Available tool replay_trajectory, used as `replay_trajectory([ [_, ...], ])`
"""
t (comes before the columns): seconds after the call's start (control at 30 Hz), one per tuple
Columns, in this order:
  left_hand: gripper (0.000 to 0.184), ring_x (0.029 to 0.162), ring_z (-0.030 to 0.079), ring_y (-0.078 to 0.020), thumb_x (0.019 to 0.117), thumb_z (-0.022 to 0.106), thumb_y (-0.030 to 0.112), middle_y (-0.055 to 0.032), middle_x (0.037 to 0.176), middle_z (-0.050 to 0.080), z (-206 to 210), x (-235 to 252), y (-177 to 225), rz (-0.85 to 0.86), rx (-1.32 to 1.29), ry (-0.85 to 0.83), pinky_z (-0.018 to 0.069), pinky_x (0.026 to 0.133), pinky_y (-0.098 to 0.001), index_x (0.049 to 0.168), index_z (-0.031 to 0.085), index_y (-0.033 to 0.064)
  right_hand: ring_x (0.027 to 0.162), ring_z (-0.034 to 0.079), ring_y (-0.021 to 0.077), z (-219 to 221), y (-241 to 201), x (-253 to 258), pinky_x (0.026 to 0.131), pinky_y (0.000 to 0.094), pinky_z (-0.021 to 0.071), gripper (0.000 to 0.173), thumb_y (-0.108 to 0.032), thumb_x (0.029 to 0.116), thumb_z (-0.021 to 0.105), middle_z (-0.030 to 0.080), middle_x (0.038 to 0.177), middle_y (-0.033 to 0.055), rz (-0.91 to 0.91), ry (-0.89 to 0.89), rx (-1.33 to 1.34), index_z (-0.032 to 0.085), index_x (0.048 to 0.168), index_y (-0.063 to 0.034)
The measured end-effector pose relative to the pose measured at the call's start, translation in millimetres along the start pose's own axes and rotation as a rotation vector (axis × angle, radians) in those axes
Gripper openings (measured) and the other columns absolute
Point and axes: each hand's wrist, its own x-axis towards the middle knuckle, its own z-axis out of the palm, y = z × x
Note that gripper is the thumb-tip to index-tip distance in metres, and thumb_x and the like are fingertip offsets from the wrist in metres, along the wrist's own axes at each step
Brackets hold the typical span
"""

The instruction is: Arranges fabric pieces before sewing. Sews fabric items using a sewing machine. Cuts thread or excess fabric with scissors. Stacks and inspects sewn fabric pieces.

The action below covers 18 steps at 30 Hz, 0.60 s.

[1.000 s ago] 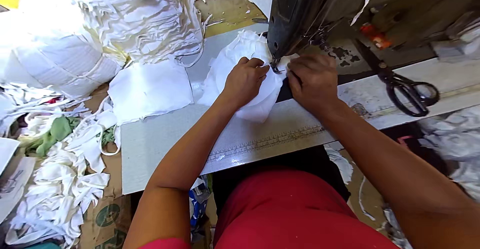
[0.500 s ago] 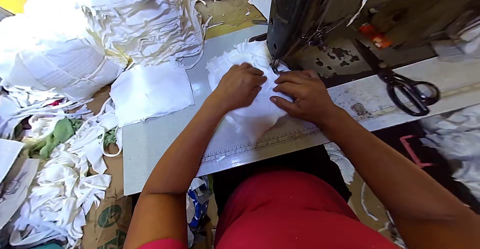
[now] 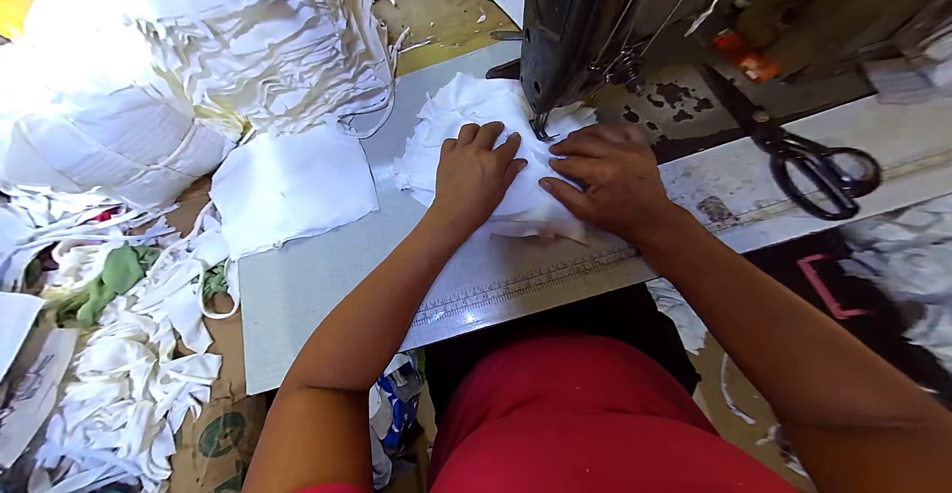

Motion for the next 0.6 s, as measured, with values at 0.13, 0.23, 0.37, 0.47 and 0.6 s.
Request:
replay_trajectory([
  [0.13,0.035,0.118,0.061,-0.0385,0.104,0.056,0.032,-0.0171,0.128,0.068,6,2,4,-0.083,0.011,0.069,0.0477,0.086,-0.0533,0.126,0.074,0.0109,0.108,0.067,0.0379,3,-2,2,0.09,0.0548,0.0484,0.029,-0.026,0.1014,0.06,0.074,0.108,0.0166,-0.025,0.096,-0.031,0.077,0.096,-0.0039],
  [0.23,0.03,0.115,0.062,-0.0366,0.1034,0.055,0.025,-0.0146,0.123,0.07,5,2,1,-0.076,-0.074,0.089,0.0468,0.087,-0.0536,0.118,0.076,0.0103,0.099,0.069,0.0345,5,-6,0,0.083,0.0513,0.0516,0.033,-0.029,0.1022,0.058,0.075,0.101,0.0148,-0.113,0.07,0.023,0.077,0.094,-0.0033],
  [0.37,0.035,0.114,0.063,-0.0362,0.0956,0.05,0.009,-0.0119,0.123,0.071,-7,1,-9,0.021,-0.075,-0.015,0.0479,0.084,-0.0542,0.118,0.076,0.0116,0.106,0.067,0.0364,4,-3,1,0.084,0.0536,0.05,0.034,-0.03,0.103,0.056,0.075,0.111,0.0148,-0.033,0.027,-0.043,0.079,0.1,-0.0048],
  [0.47,0.036,0.115,0.062,-0.0393,0.0995,0.051,0.004,-0.0143,0.128,0.068,-22,5,-4,0.024,-0.009,-0.193,0.0504,0.085,-0.0552,0.127,0.073,0.0111,0.104,0.068,0.0368,5,-7,3,0.083,0.0526,0.0491,0.029,-0.022,0.1017,0.057,0.075,0.106,0.0161,-0.051,0.098,-0.064,0.077,0.092,-0.0026],
  [0.6,0.031,0.107,0.065,-0.0405,0.1014,0.052,0.003,-0.0191,0.116,0.068,-26,12,2,0.027,0.022,-0.243,0.0546,0.082,-0.0532,0.121,0.075,0.0074,0.112,0.069,0.0334,7,-22,5,0.094,0.0509,0.0538,0.038,-0.029,0.1046,0.049,0.073,0.12,0.0149,-0.201,-0.005,0.097,0.075,0.118,-0.0048],
])
